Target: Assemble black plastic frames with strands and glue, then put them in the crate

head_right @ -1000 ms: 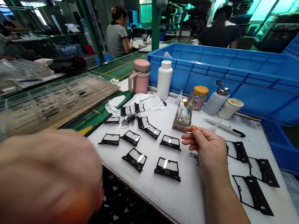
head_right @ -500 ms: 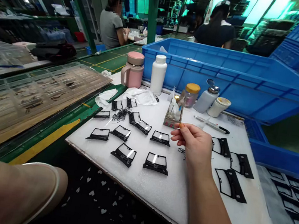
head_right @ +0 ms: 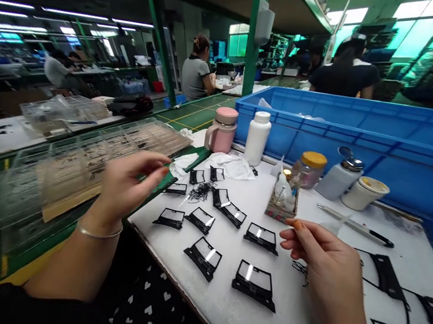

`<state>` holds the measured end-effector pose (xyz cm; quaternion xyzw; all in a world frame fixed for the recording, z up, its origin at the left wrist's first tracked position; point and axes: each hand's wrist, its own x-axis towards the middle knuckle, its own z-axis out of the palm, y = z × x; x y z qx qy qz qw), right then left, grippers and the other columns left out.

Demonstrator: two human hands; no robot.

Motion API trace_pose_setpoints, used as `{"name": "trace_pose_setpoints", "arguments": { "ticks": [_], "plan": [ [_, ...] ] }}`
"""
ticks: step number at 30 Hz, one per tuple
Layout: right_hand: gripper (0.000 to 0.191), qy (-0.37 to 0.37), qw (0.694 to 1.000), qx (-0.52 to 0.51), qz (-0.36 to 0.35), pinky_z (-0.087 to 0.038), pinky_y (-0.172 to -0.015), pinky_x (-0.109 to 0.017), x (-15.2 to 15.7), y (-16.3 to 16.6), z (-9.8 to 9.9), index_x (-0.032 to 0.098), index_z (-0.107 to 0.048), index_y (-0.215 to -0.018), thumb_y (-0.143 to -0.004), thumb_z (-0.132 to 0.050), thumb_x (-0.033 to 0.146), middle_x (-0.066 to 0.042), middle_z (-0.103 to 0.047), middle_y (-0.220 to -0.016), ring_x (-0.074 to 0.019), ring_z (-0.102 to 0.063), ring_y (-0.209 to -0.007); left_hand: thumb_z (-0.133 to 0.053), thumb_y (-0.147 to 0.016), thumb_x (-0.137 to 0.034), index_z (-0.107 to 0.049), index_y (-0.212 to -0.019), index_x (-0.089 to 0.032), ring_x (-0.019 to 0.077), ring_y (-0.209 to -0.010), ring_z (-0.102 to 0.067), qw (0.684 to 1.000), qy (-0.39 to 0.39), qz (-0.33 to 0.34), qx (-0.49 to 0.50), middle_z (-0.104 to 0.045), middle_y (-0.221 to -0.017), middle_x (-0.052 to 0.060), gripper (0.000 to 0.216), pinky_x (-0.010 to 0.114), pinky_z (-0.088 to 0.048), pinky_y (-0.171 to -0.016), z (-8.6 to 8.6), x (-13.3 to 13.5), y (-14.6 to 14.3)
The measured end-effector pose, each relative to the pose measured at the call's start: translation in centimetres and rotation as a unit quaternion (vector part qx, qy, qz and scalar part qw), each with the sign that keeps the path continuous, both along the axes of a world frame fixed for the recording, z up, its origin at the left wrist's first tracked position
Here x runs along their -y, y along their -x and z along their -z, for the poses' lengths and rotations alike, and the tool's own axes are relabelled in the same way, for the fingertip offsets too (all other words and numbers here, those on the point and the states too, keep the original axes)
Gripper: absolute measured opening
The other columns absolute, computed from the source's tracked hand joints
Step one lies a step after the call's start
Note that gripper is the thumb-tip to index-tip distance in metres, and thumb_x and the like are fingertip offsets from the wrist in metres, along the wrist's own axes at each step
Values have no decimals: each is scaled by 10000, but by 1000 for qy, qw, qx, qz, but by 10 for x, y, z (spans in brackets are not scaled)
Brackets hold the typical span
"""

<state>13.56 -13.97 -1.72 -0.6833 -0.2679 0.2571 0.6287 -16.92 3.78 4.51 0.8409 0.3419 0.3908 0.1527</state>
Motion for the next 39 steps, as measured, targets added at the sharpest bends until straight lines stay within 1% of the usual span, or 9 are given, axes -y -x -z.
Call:
{"name": "trace_pose_setpoints", "arguments": {
  "ticks": [2,3,8,13,19,25,31,34,39],
  "plan": [
    [434,13,1000,6,4,-499,-493,-179,1,0,1,175,-751,-886,-646,-792,535,-94,-723,-763,-161,-657,-640,-568,-867,-272,-689,-1052,-225,224,-914,-623,979,-35,-22,-200,-698,-1024,60,226,333,-463,-814,9,-16,1],
    [448,16,1000,9,7,-506,-493,-180,1,-1,2,175,-753,-889,-635,-796,542,-100,-725,-770,-170,-663,-649,-579,-847,-240,-704,-977,-212,238,-937,-618,969,-35,-28,-242,-702,-1001,63,182,341,-455,-828,14,-24,3],
    [454,10,1000,14,13,-526,-503,-163,0,-6,9,190,-764,-905,-623,-802,544,-111,-729,-798,-170,-660,-651,-585,-759,-150,-695,-882,-215,245,-921,-600,951,-17,-36,-307,-691,-941,53,178,328,-450,-788,44,-42,12],
    [410,1,1000,19,15,-536,-496,-166,-1,-10,13,204,-768,-906,-645,-801,518,-111,-726,-812,-170,-655,-642,-550,-777,-137,-690,-900,-213,252,-911,-591,943,-19,-43,-329,-685,-907,64,201,327,-447,-764,56,-44,12],
    [420,12,1000,20,12,-529,-507,-162,0,-6,10,201,-765,-903,-641,-797,529,-108,-729,-799,-168,-659,-647,-522,-848,-154,-703,-954,-212,245,-980,-588,943,-31,-28,-329,-692,-993,65,217,326,-447,-818,61,-49,13],
    [435,22,1000,16,10,-520,-496,-179,-3,-3,7,194,-762,-888,-618,-804,532,-104,-727,-787,-181,-663,-660,-570,-880,-264,-709,-945,-215,241,-979,-601,945,-25,-3,-326,-693,-999,61,161,323,-448,-832,51,-48,9],
    [473,30,999,21,4,-524,-507,-179,-2,-6,9,189,-758,-914,-610,-805,547,-101,-733,-807,-185,-671,-682,-517,-933,-289,-666,-1072,-203,260,-1051,-596,947,8,-38,-317,-672,-1070,91,222,381,-449,-918,35,-79,-36],
    [495,30,999,18,15,-527,-516,-177,1,-8,9,184,-756,-922,-606,-804,561,-98,-735,-819,-178,-668,-684,-589,-918,-340,-597,-1168,-144,243,-1024,-608,941,56,-56,-328,-635,-1104,102,317,450,-491,-913,41,-104,-61],
    [464,18,1000,0,2,-511,-519,-190,0,-8,7,178,-746,-923,-631,-804,534,-85,-726,-786,-166,-655,-666,-597,-925,-335,-597,-1148,-143,215,-1002,-616,944,133,-35,-299,-612,-1145,97,295,416,-539,-868,51,-124,-79]
  ]
}}
